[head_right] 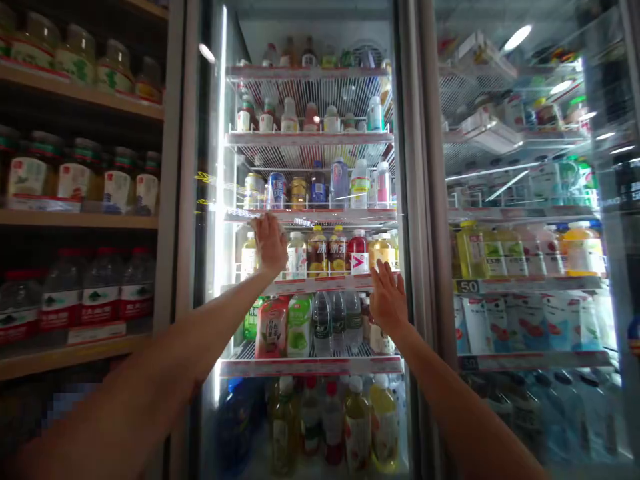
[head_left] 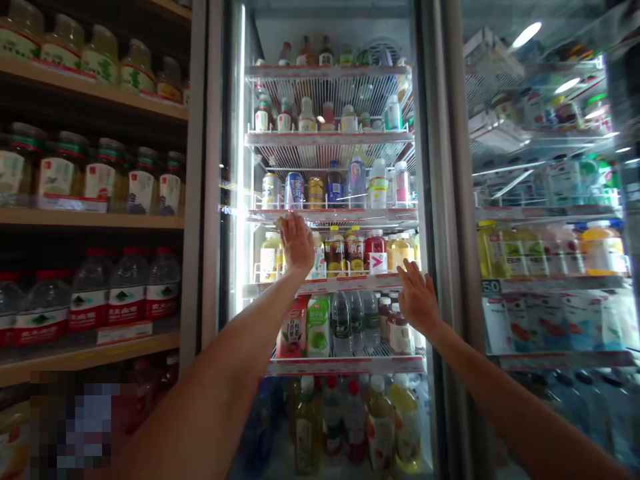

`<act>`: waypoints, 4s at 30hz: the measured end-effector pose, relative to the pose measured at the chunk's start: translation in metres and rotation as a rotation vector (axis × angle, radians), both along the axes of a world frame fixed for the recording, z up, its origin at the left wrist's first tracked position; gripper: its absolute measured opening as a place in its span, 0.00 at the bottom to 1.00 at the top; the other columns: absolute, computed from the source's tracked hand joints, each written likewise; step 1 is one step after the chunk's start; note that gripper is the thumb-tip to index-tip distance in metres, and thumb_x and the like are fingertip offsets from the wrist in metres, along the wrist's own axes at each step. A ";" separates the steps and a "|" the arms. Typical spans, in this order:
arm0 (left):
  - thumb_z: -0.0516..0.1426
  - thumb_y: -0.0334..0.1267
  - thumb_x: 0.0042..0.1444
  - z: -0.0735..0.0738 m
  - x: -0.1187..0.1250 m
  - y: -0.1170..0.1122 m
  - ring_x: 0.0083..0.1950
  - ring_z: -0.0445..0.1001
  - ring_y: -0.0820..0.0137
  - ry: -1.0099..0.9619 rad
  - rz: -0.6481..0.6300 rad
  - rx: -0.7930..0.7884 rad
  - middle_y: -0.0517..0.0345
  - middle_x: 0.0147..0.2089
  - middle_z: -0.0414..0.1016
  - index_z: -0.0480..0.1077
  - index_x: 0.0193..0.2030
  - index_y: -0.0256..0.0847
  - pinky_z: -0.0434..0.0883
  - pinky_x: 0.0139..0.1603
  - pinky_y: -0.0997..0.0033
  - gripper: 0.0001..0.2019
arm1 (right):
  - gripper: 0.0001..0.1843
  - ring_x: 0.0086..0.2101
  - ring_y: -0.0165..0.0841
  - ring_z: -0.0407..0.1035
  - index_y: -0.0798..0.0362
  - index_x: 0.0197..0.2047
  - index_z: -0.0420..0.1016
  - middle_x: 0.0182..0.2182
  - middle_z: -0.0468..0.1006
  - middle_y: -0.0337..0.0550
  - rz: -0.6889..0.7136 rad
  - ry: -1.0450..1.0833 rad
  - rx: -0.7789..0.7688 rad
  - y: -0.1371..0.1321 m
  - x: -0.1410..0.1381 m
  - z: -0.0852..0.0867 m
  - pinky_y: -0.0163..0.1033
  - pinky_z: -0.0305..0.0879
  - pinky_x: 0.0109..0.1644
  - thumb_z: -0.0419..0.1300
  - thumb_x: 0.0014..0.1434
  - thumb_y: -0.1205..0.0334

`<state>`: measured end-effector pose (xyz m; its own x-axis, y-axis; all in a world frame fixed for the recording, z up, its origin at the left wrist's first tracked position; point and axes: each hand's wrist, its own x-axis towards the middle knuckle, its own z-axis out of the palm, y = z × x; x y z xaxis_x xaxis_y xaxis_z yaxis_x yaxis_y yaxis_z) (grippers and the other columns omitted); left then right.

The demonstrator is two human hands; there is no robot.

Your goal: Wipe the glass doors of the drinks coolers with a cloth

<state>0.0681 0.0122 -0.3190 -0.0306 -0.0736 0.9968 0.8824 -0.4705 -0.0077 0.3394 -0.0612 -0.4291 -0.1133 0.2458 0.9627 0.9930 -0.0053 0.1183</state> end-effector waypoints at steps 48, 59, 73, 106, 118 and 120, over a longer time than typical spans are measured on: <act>0.43 0.36 0.61 -0.077 -0.079 -0.010 0.68 0.49 0.65 0.622 0.094 -0.058 0.52 0.65 0.55 0.52 0.64 0.44 0.48 0.67 0.54 0.23 | 0.32 0.63 0.39 0.44 0.55 0.63 0.53 0.64 0.51 0.47 0.164 -0.076 -0.077 0.014 -0.045 -0.001 0.54 0.49 0.63 0.44 0.54 0.76; 0.44 0.35 0.60 -0.105 -0.086 -0.007 0.67 0.50 0.67 0.603 0.055 -0.053 0.53 0.65 0.57 0.52 0.64 0.44 0.54 0.66 0.59 0.24 | 0.35 0.64 0.40 0.41 0.57 0.66 0.46 0.64 0.51 0.49 0.168 -0.063 -0.018 0.022 -0.050 -0.010 0.52 0.48 0.63 0.45 0.54 0.75; 0.44 0.31 0.60 -0.124 -0.087 -0.009 0.68 0.47 0.67 0.603 0.111 -0.018 0.52 0.66 0.54 0.47 0.66 0.43 0.53 0.66 0.59 0.26 | 0.40 0.64 0.40 0.38 0.56 0.68 0.35 0.65 0.48 0.50 0.155 -0.066 -0.021 0.027 -0.052 -0.014 0.53 0.50 0.63 0.45 0.54 0.76; 0.45 0.32 0.60 -0.118 -0.073 -0.008 0.69 0.42 0.65 0.504 0.037 -0.019 0.51 0.67 0.53 0.50 0.65 0.42 0.50 0.68 0.56 0.25 | 0.38 0.64 0.40 0.39 0.57 0.67 0.42 0.65 0.49 0.51 0.177 -0.082 -0.045 0.024 -0.046 -0.012 0.51 0.51 0.63 0.43 0.53 0.79; 0.47 0.30 0.56 -0.091 -0.039 -0.004 0.70 0.33 0.61 0.311 -0.199 -0.150 0.44 0.70 0.40 0.35 0.67 0.36 0.48 0.67 0.50 0.35 | 0.32 0.64 0.33 0.42 0.55 0.65 0.49 0.64 0.52 0.46 0.615 -0.228 -0.049 0.011 -0.157 0.006 0.48 0.47 0.65 0.43 0.56 0.74; 0.49 0.33 0.56 -0.096 -0.054 -0.009 0.70 0.40 0.62 0.381 -0.209 -0.149 0.44 0.68 0.46 0.39 0.67 0.36 0.52 0.66 0.52 0.33 | 0.29 0.63 0.34 0.46 0.56 0.64 0.52 0.62 0.56 0.48 0.618 -0.199 -0.129 0.011 -0.176 0.010 0.46 0.50 0.64 0.42 0.59 0.72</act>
